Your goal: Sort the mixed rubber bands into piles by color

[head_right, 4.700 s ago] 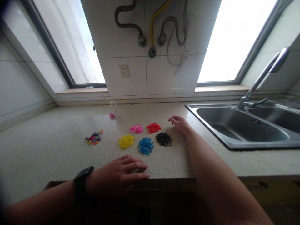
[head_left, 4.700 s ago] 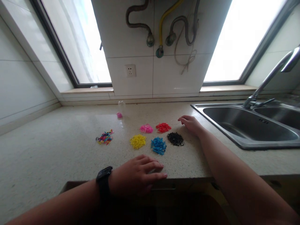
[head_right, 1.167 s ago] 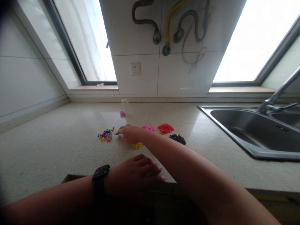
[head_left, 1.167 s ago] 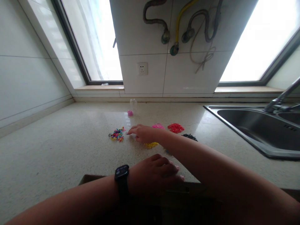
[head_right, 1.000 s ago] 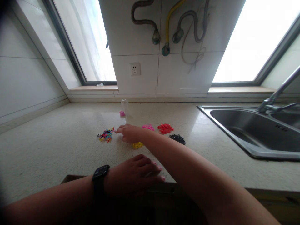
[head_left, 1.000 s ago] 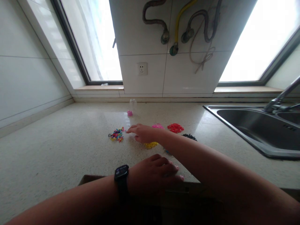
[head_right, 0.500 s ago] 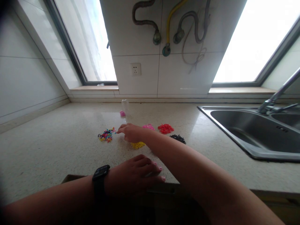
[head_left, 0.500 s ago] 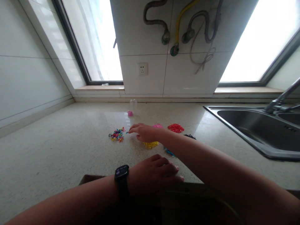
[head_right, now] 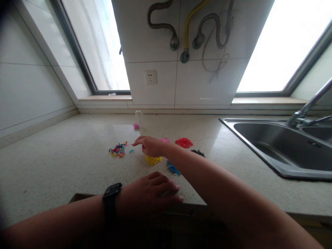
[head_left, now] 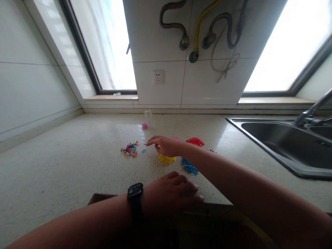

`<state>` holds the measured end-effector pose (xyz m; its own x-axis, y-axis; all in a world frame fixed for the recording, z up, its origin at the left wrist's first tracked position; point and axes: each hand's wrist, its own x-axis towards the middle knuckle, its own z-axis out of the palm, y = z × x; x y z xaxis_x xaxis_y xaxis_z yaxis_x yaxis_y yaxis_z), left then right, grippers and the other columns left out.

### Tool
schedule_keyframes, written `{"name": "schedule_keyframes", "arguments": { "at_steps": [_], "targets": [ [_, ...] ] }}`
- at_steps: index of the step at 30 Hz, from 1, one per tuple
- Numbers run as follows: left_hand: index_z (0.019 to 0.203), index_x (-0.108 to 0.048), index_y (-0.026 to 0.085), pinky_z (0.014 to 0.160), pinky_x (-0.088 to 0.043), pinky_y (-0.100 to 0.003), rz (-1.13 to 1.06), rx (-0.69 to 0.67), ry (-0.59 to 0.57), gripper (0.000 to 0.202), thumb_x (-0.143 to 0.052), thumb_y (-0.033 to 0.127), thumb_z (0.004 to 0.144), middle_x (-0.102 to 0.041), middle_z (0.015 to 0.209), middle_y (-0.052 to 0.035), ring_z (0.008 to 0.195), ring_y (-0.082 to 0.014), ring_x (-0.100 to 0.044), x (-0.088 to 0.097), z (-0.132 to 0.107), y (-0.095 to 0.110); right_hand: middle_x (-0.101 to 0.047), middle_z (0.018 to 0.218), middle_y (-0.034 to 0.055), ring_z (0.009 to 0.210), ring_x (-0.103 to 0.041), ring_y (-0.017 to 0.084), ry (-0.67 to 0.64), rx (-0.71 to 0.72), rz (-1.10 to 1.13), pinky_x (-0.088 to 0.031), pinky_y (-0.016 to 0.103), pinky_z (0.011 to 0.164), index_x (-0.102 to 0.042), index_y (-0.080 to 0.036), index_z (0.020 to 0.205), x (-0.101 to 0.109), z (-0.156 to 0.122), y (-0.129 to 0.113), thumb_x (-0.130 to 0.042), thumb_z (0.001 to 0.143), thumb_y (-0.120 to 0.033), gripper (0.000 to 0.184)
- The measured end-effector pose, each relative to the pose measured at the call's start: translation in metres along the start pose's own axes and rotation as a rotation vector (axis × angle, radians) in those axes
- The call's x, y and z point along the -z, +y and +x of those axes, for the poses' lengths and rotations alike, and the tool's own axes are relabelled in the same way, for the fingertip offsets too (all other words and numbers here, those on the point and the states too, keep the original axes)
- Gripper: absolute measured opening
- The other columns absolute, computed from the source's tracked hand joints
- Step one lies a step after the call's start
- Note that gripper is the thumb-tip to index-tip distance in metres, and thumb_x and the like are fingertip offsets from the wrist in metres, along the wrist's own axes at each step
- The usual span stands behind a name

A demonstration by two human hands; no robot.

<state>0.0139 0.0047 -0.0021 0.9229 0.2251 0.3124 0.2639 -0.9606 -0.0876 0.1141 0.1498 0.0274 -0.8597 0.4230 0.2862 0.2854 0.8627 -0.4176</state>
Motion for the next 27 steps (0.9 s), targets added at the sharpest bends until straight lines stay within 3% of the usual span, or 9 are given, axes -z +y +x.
{"name": "schedule_keyframes", "arguments": {
  "at_steps": [7, 13, 17, 21, 27],
  "targets": [
    [0.139, -0.050, 0.023, 0.096, -0.044, -0.038, -0.026, 0.005, -0.027, 0.038, -0.049, 0.030, 0.102, -0.057, 0.136, -0.0055, 0.115, -0.0223, -0.053, 0.001, 0.000, 0.000, -0.062, 0.132, 0.0138, 0.120, -0.058, 0.019, 0.074, 0.000, 0.055, -0.044, 0.037, 0.105, -0.065, -0.014, 0.127, 0.011, 0.000, -0.008, -0.047, 0.085, 0.004, 0.049],
    [0.140, -0.048, 0.024, 0.098, -0.043, -0.037, -0.030, 0.001, -0.026, 0.040, -0.048, 0.031, 0.101, -0.057, 0.137, -0.0054, 0.116, -0.0220, -0.053, 0.001, -0.001, 0.000, -0.063, 0.129, 0.0117, 0.102, -0.062, 0.016, 0.151, -0.039, 0.104, -0.050, 0.033, 0.093, -0.067, -0.017, 0.126, 0.033, -0.012, -0.006, -0.047, 0.085, 0.002, 0.049],
    [0.141, -0.048, 0.024, 0.100, -0.042, -0.037, -0.052, -0.002, -0.028, 0.043, -0.052, 0.032, 0.099, -0.056, 0.138, -0.0047, 0.115, -0.0226, -0.053, 0.000, -0.001, -0.001, -0.070, 0.112, 0.0083, 0.082, -0.060, 0.013, 0.243, -0.161, 0.133, -0.052, 0.028, 0.076, -0.072, -0.017, 0.118, 0.061, -0.042, 0.004, -0.051, 0.085, -0.005, 0.041],
    [0.139, -0.049, 0.023, 0.099, -0.043, -0.039, -0.068, 0.006, -0.013, 0.042, -0.055, 0.030, 0.098, -0.056, 0.138, -0.0057, 0.116, -0.0230, -0.053, -0.001, -0.001, -0.001, -0.068, 0.083, 0.0038, 0.062, -0.052, 0.010, 0.352, -0.351, 0.124, -0.044, 0.024, 0.056, -0.075, -0.019, 0.110, 0.088, -0.085, 0.023, -0.059, 0.087, -0.018, 0.029],
    [0.139, -0.050, 0.024, 0.101, -0.042, -0.039, -0.103, 0.025, -0.022, 0.042, -0.055, 0.026, 0.096, -0.058, 0.136, -0.0055, 0.117, -0.0232, -0.054, 0.002, 0.001, 0.002, -0.061, 0.065, 0.0000, 0.055, -0.045, 0.009, 0.532, -0.463, 0.124, -0.038, 0.026, 0.051, -0.079, -0.019, 0.095, 0.101, -0.147, 0.047, -0.079, 0.073, -0.039, 0.030]
  ]
}}
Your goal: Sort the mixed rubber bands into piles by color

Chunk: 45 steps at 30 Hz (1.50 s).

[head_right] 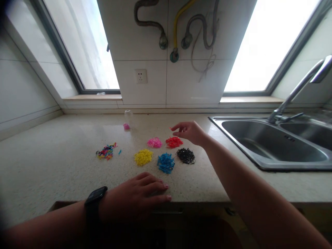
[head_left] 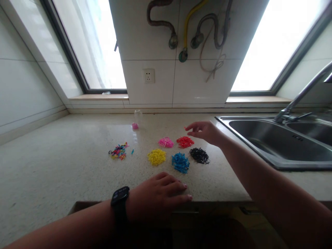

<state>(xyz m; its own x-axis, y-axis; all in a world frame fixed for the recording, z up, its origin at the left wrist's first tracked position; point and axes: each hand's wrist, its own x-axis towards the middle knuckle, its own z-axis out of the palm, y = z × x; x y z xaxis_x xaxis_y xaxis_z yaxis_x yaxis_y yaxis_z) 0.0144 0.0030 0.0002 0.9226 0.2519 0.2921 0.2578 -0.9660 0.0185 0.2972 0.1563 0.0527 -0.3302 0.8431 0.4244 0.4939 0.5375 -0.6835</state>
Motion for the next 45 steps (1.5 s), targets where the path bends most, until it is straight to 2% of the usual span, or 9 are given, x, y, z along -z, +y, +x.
{"name": "schedule_keyframes", "arguments": {
  "at_steps": [4, 9, 15, 21, 24, 28, 31, 39, 45],
  "targets": [
    [0.139, -0.050, 0.024, 0.101, -0.042, -0.041, -0.016, 0.011, 0.001, 0.048, -0.060, 0.025, 0.092, -0.058, 0.136, -0.0067, 0.116, -0.0248, -0.054, 0.001, 0.001, 0.002, -0.064, 0.061, 0.0013, 0.055, -0.049, 0.011, 0.160, -0.086, 0.093, -0.041, 0.028, 0.052, -0.079, -0.019, 0.083, 0.000, -0.018, 0.020, -0.080, 0.070, -0.046, 0.030],
    [0.141, -0.049, 0.025, 0.101, -0.043, -0.040, -0.024, 0.029, -0.025, 0.048, -0.057, 0.025, 0.094, -0.058, 0.137, -0.0063, 0.117, -0.0250, -0.054, 0.004, 0.003, 0.003, -0.076, 0.082, 0.0072, 0.066, -0.061, 0.015, 0.175, -0.149, 0.326, -0.051, 0.033, 0.062, -0.078, -0.020, 0.083, -0.006, -0.025, 0.022, -0.082, 0.068, -0.046, 0.031],
    [0.141, -0.049, 0.025, 0.102, -0.043, -0.040, -0.029, 0.045, -0.066, 0.049, -0.058, 0.022, 0.093, -0.057, 0.139, -0.0047, 0.118, -0.0249, -0.053, 0.007, 0.005, 0.005, -0.076, 0.081, 0.0072, 0.059, -0.057, 0.012, 0.135, -0.180, 0.393, -0.048, 0.031, 0.057, -0.077, -0.018, 0.088, -0.004, -0.028, 0.018, -0.081, 0.069, -0.044, 0.032],
    [0.143, -0.048, 0.027, 0.102, -0.044, -0.040, -0.036, 0.055, -0.064, 0.052, -0.058, 0.020, 0.092, -0.056, 0.140, -0.0047, 0.121, -0.0245, -0.052, 0.005, 0.004, 0.005, -0.074, 0.081, 0.0065, 0.061, -0.054, 0.012, 0.114, -0.155, 0.284, -0.044, 0.029, 0.056, -0.077, -0.019, 0.095, -0.001, -0.028, 0.025, -0.074, 0.076, -0.047, 0.034],
    [0.143, -0.048, 0.027, 0.103, -0.044, -0.041, -0.041, 0.055, -0.063, 0.054, -0.060, 0.019, 0.090, -0.056, 0.140, -0.0048, 0.121, -0.0246, -0.052, 0.004, 0.004, 0.005, -0.071, 0.076, 0.0047, 0.061, -0.051, 0.013, 0.095, -0.111, 0.105, -0.040, 0.029, 0.056, -0.078, -0.018, 0.095, -0.001, -0.028, 0.036, -0.070, 0.080, -0.046, 0.033],
    [0.144, -0.047, 0.027, 0.104, -0.043, -0.042, -0.040, 0.050, -0.062, 0.057, -0.061, 0.019, 0.089, -0.055, 0.141, -0.0056, 0.122, -0.0255, -0.052, 0.003, 0.002, 0.004, -0.067, 0.068, 0.0026, 0.059, -0.046, 0.013, -0.001, -0.070, -0.149, -0.036, 0.029, 0.058, -0.079, -0.018, 0.094, -0.002, -0.026, 0.053, -0.066, 0.085, -0.042, 0.029],
    [0.145, -0.045, 0.027, 0.104, -0.042, -0.044, -0.032, 0.055, -0.077, 0.059, -0.060, 0.019, 0.089, -0.053, 0.144, -0.0051, 0.122, -0.0263, -0.051, 0.001, 0.001, 0.004, -0.071, 0.075, 0.0042, 0.063, -0.049, 0.014, -0.062, -0.058, -0.241, -0.037, 0.029, 0.061, -0.079, -0.018, 0.094, -0.002, -0.025, 0.061, -0.064, 0.086, -0.037, 0.026],
    [0.145, -0.045, 0.027, 0.103, -0.042, -0.044, -0.025, 0.047, -0.086, 0.057, -0.060, 0.021, 0.090, -0.053, 0.143, -0.0051, 0.121, -0.0260, -0.051, 0.002, 0.000, 0.004, -0.072, 0.083, 0.0048, 0.067, -0.052, 0.015, -0.096, -0.112, -0.305, -0.039, 0.028, 0.064, -0.079, -0.019, 0.100, -0.006, -0.024, 0.064, -0.065, 0.084, -0.030, 0.024],
    [0.144, -0.045, 0.026, 0.102, -0.043, -0.044, -0.031, 0.044, -0.061, 0.058, -0.061, 0.020, 0.089, -0.054, 0.141, -0.0055, 0.121, -0.0261, -0.051, 0.001, 0.001, 0.003, -0.064, 0.068, 0.0014, 0.062, -0.048, 0.014, -0.056, -0.104, -0.272, -0.038, 0.028, 0.062, -0.079, -0.020, 0.098, -0.005, -0.023, 0.067, -0.064, 0.085, -0.040, 0.028]
  ]
}}
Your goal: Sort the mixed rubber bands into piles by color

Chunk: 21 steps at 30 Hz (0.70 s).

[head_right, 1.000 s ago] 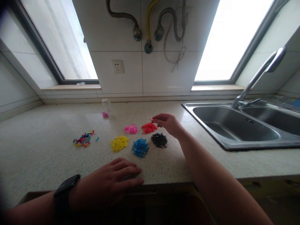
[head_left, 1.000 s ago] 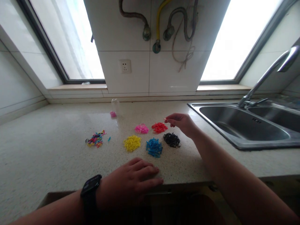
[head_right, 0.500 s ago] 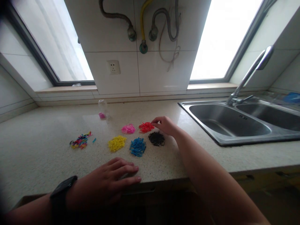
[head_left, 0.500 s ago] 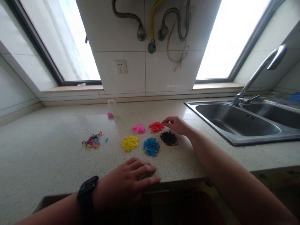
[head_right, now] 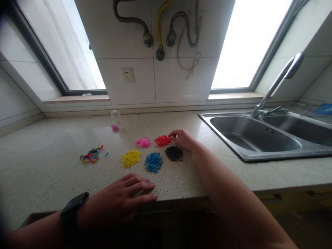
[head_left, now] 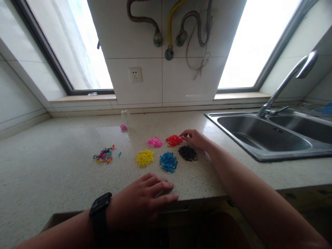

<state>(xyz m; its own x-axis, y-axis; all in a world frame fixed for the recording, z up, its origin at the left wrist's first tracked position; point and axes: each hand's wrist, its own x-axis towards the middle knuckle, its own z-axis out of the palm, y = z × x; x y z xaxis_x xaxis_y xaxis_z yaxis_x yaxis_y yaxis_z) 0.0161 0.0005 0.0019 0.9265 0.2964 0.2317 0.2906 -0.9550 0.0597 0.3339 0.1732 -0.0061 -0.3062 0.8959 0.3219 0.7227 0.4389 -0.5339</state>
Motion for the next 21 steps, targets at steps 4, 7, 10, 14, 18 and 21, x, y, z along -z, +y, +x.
{"name": "schedule_keyframes", "arguments": {
  "at_steps": [4, 7, 10, 14, 18, 21],
  "targets": [
    [0.145, -0.045, 0.026, 0.103, -0.042, -0.044, 0.003, -0.001, -0.006, 0.059, -0.061, 0.019, 0.089, -0.054, 0.143, -0.0059, 0.121, -0.0266, -0.051, -0.001, -0.001, 0.000, -0.057, 0.061, -0.0009, 0.057, -0.045, 0.013, 0.031, -0.038, 0.035, -0.037, 0.029, 0.059, -0.078, -0.018, 0.098, 0.006, 0.000, 0.008, -0.064, 0.083, -0.045, 0.034],
    [0.145, -0.045, 0.026, 0.103, -0.042, -0.044, 0.003, -0.002, -0.003, 0.059, -0.060, 0.019, 0.089, -0.053, 0.143, -0.0058, 0.121, -0.0268, -0.051, -0.001, -0.001, 0.000, -0.059, 0.062, -0.0004, 0.057, -0.046, 0.014, 0.059, -0.064, 0.029, -0.038, 0.029, 0.059, -0.078, -0.017, 0.096, 0.010, -0.001, 0.015, -0.063, 0.082, -0.047, 0.036],
    [0.144, -0.045, 0.027, 0.102, -0.042, -0.044, -0.019, 0.008, -0.011, 0.057, -0.061, 0.021, 0.089, -0.053, 0.143, -0.0060, 0.120, -0.0268, -0.051, 0.002, -0.001, 0.001, -0.062, 0.065, 0.0012, 0.059, -0.050, 0.015, 0.083, -0.098, 0.015, -0.040, 0.030, 0.060, -0.077, -0.018, 0.095, 0.013, -0.001, 0.024, -0.062, 0.082, -0.049, 0.037],
    [0.138, -0.050, 0.026, 0.102, -0.043, -0.042, -0.098, 0.019, -0.039, 0.047, -0.061, 0.028, 0.092, -0.057, 0.138, -0.0062, 0.119, -0.0253, -0.054, 0.014, 0.001, 0.000, -0.071, 0.076, 0.0046, 0.067, -0.056, 0.017, 0.109, -0.108, 0.036, -0.044, 0.032, 0.065, -0.077, -0.019, 0.093, 0.014, 0.000, 0.034, -0.063, 0.082, -0.050, 0.036],
    [0.132, -0.056, 0.023, 0.100, -0.045, -0.040, -0.108, 0.061, 0.024, 0.037, -0.059, 0.024, 0.095, -0.064, 0.126, -0.0063, 0.112, -0.0221, -0.057, 0.032, -0.001, -0.015, -0.074, 0.086, 0.0074, 0.073, -0.061, 0.019, 0.133, -0.123, 0.064, -0.047, 0.034, 0.070, -0.077, -0.018, 0.094, 0.015, 0.002, 0.039, -0.062, 0.082, -0.049, 0.036],
    [0.120, -0.063, 0.022, 0.095, -0.046, -0.038, -0.048, 0.168, 0.100, 0.026, -0.053, 0.018, 0.097, -0.068, 0.110, -0.0056, 0.102, -0.0196, -0.058, 0.047, -0.010, -0.041, -0.074, 0.083, 0.0073, 0.072, -0.061, 0.020, 0.127, -0.125, 0.061, -0.047, 0.034, 0.070, -0.077, -0.018, 0.094, 0.015, 0.003, 0.041, -0.062, 0.082, -0.050, 0.037]
  ]
}}
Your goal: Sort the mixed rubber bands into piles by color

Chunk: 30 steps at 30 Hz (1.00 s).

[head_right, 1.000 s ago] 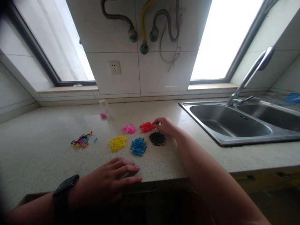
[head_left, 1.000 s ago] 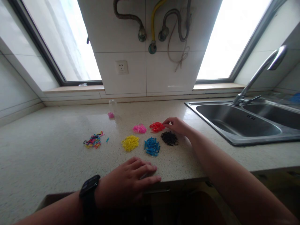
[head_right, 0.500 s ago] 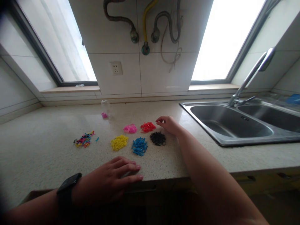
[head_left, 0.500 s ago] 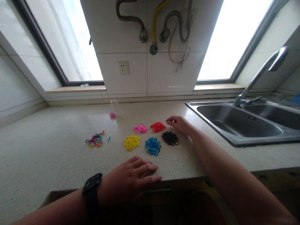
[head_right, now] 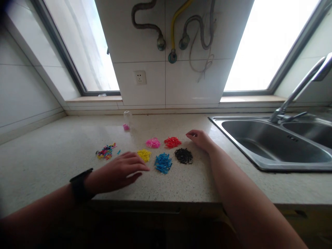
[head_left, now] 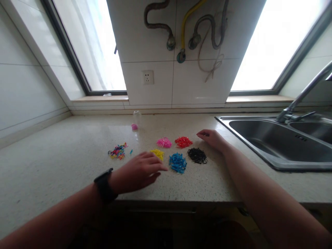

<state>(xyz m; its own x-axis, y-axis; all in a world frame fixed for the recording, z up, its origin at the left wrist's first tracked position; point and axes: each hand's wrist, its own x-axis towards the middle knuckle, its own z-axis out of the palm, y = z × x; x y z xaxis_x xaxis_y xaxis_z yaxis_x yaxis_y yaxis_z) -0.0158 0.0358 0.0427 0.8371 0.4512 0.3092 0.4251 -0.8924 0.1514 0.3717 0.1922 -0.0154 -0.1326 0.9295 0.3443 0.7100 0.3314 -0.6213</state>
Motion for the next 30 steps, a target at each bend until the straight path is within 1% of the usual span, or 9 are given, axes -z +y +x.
{"name": "schedule_keyframes", "arguments": {
  "at_steps": [3, 6, 8, 11, 15, 19, 26, 30],
  "targets": [
    [0.115, -0.066, 0.021, 0.091, -0.045, -0.036, 0.047, 0.138, 0.026, 0.022, -0.053, 0.020, 0.098, -0.068, 0.101, -0.0050, 0.095, -0.0188, -0.058, 0.016, -0.010, -0.035, -0.074, 0.082, 0.0069, 0.072, -0.061, 0.020, -0.004, -0.009, 0.002, -0.048, 0.035, 0.071, -0.077, -0.019, 0.093, 0.000, 0.000, 0.001, -0.062, 0.082, -0.051, 0.037],
    [0.110, -0.068, 0.020, 0.085, -0.045, -0.034, 0.122, 0.373, 0.065, 0.020, -0.055, 0.028, 0.097, -0.068, 0.096, -0.0047, 0.093, -0.0194, -0.059, 0.029, -0.025, -0.070, -0.075, 0.087, 0.0073, 0.076, -0.064, 0.022, -0.014, -0.013, 0.026, -0.049, 0.036, 0.075, -0.077, -0.020, 0.092, 0.000, 0.001, 0.002, -0.063, 0.081, -0.050, 0.035],
    [0.107, -0.069, 0.020, 0.079, -0.045, -0.031, 0.149, 0.506, 0.034, 0.023, -0.056, 0.034, 0.095, -0.068, 0.091, -0.0041, 0.087, -0.0189, -0.060, 0.034, -0.036, -0.090, -0.075, 0.089, 0.0078, 0.079, -0.065, 0.022, -0.015, -0.020, 0.039, -0.049, 0.037, 0.078, -0.077, -0.020, 0.092, 0.001, 0.001, 0.002, -0.064, 0.081, -0.050, 0.035],
    [0.101, -0.071, 0.020, 0.071, -0.042, -0.029, 0.167, 0.617, -0.032, 0.031, -0.056, 0.045, 0.092, -0.067, 0.084, -0.0036, 0.077, -0.0174, -0.060, 0.038, -0.049, -0.108, -0.075, 0.087, 0.0079, 0.078, -0.065, 0.022, -0.012, -0.037, 0.041, -0.049, 0.036, 0.076, -0.077, -0.019, 0.092, 0.002, 0.001, 0.001, -0.064, 0.081, -0.052, 0.037],
    [0.098, -0.073, 0.020, 0.060, -0.035, -0.025, 0.113, 0.685, -0.121, 0.040, -0.055, 0.055, 0.088, -0.065, 0.074, -0.0021, 0.066, -0.0154, -0.058, 0.039, -0.055, -0.114, -0.074, 0.084, 0.0080, 0.074, -0.063, 0.021, -0.014, -0.050, 0.036, -0.048, 0.035, 0.072, -0.077, -0.018, 0.091, 0.003, 0.000, -0.002, -0.064, 0.080, -0.054, 0.040],
    [0.095, -0.074, 0.022, 0.056, -0.031, -0.024, 0.089, 0.716, -0.185, 0.039, -0.059, 0.056, 0.083, -0.066, 0.072, -0.0013, 0.064, -0.0156, -0.059, 0.037, -0.055, -0.113, -0.073, 0.080, 0.0077, 0.072, -0.062, 0.021, -0.010, -0.069, 0.039, -0.047, 0.034, 0.070, -0.077, -0.017, 0.091, 0.003, 0.000, -0.003, -0.063, 0.080, -0.055, 0.041],
    [0.090, -0.075, 0.021, 0.056, -0.033, -0.024, 0.052, 0.730, -0.205, 0.036, -0.057, 0.051, 0.085, -0.068, 0.068, -0.0023, 0.061, -0.0156, -0.060, 0.033, -0.055, -0.114, -0.072, 0.077, 0.0066, 0.070, -0.061, 0.020, -0.007, -0.073, 0.038, -0.046, 0.033, 0.068, -0.077, -0.018, 0.091, 0.003, 0.001, 0.001, -0.063, 0.079, -0.057, 0.043],
    [0.088, -0.075, 0.020, 0.056, -0.033, -0.024, 0.052, 0.730, -0.193, 0.036, -0.056, 0.051, 0.085, -0.069, 0.069, -0.0027, 0.061, -0.0153, -0.060, 0.033, -0.055, -0.114, -0.071, 0.075, 0.0063, 0.068, -0.060, 0.019, -0.009, -0.082, 0.035, -0.045, 0.033, 0.066, -0.077, -0.018, 0.092, 0.003, 0.001, 0.000, -0.062, 0.079, -0.057, 0.044]
  ]
}}
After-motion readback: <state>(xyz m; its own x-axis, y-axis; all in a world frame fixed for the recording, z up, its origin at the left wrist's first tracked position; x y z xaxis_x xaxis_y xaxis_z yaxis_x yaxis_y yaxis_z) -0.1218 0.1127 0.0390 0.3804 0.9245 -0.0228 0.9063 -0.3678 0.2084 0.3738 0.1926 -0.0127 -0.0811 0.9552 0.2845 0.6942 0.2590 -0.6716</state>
